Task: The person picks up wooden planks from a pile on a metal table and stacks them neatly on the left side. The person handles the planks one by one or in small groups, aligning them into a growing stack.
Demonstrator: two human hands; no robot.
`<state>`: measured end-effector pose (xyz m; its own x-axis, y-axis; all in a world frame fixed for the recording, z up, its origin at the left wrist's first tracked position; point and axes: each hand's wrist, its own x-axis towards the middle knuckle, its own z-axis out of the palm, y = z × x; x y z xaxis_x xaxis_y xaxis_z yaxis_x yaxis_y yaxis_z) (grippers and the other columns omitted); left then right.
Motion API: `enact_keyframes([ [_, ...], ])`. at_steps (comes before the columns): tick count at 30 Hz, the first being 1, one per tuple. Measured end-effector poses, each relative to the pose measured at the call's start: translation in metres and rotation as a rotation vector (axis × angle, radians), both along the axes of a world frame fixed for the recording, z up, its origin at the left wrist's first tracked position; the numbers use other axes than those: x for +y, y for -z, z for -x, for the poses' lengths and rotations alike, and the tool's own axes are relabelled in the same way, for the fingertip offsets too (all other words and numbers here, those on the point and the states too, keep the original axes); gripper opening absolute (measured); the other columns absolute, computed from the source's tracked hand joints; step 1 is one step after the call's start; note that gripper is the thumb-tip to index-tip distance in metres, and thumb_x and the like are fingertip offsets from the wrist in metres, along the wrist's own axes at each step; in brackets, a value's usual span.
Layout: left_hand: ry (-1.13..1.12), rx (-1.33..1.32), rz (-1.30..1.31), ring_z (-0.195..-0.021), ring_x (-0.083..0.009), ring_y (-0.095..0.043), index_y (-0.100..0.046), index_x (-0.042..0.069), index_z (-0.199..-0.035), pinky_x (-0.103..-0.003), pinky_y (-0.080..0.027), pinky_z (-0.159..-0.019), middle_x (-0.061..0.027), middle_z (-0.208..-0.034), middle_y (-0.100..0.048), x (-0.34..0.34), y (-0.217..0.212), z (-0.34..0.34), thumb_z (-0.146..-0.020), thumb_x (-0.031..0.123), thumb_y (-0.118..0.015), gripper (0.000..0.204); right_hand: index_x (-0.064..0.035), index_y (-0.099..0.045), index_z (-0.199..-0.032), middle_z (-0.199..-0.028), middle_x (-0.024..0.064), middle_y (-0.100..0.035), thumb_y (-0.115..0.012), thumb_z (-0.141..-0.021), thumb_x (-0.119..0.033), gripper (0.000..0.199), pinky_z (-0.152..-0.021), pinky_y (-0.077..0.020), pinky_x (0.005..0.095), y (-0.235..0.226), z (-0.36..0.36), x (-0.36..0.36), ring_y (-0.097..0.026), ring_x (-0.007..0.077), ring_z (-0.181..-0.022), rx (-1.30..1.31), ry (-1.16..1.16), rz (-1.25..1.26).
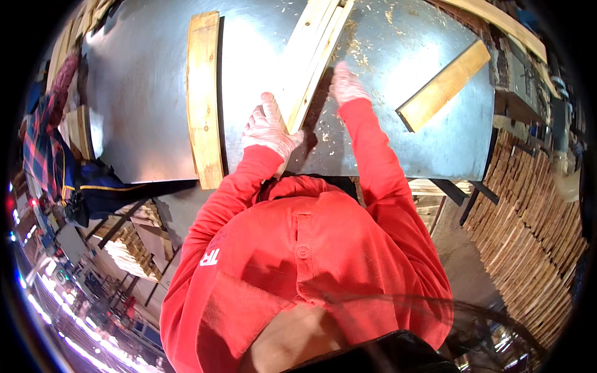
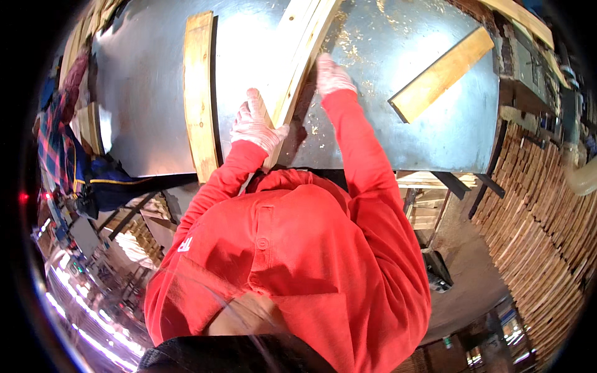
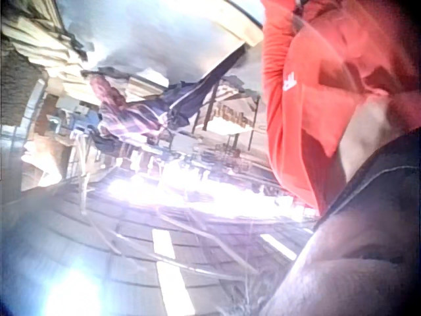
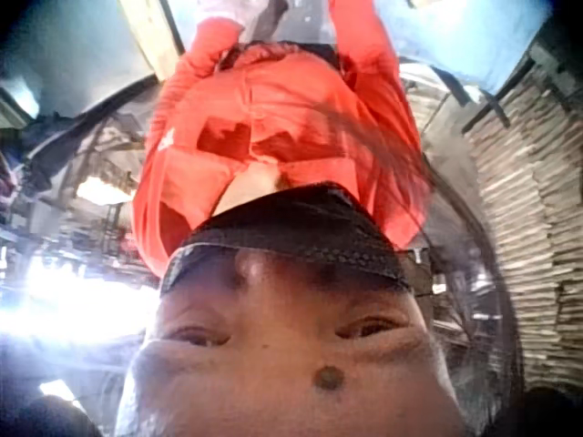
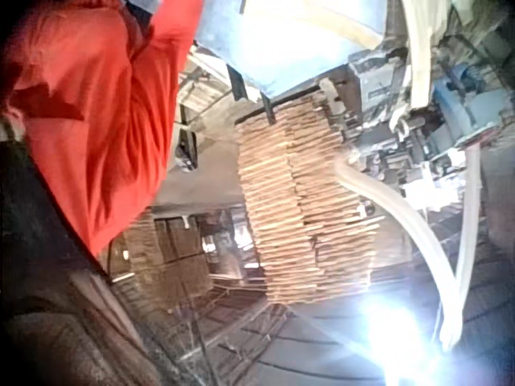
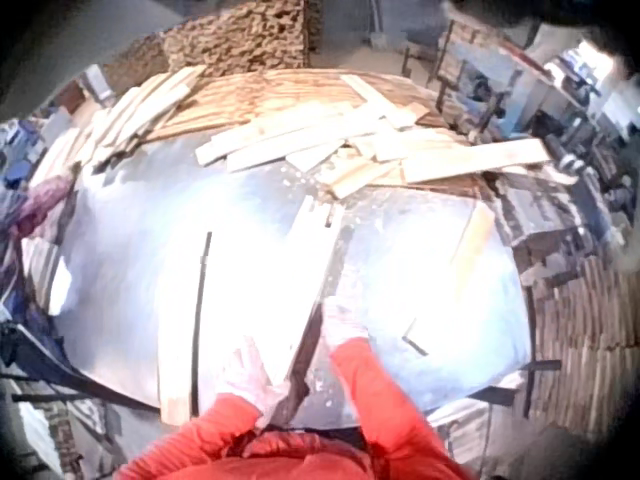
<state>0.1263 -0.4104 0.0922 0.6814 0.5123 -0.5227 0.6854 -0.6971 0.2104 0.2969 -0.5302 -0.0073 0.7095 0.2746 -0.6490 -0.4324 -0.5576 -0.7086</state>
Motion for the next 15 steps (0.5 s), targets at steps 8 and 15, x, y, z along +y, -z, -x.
enact_keyframes([
  [8, -0.883, -0.608, 2.025, -0.11, -0.0306, -0.061, -0.045, 0.002, -0.136, -0.041, -0.05, -0.095, -0.0167, -0.124, -0.06, 0.102, 0.03, 0.029, -0.076, 0.035, -0.073, 0.074, -0.0039, -0.047, -0.135, -0.126, 0.0133, -0.057, -0.044, -0.09, -0.067, 0.077, -0.094, -0.048, 0.0389, -0.017, 0.084, 0.026, -0.057, 0.0233, -0.111, 0.368, 0.149, -0.702],
  [15, -1.208, -0.767, 2.338, -0.104, -0.0311, -0.063, -0.049, 0.002, -0.132, -0.042, -0.052, -0.092, -0.0161, -0.12, -0.063, 0.069, 0.059, 0.042, -0.088, 0.036, -0.059, 0.056, -0.0106, -0.018, -0.152, -0.138, 0.006, -0.046, -0.069, -0.089, -0.023, 0.082, -0.1, -0.0416, 0.0283, -0.019, 0.102, 0.08, -0.044, 0.0153, -0.125, 0.132, 0.062, -0.974],
])
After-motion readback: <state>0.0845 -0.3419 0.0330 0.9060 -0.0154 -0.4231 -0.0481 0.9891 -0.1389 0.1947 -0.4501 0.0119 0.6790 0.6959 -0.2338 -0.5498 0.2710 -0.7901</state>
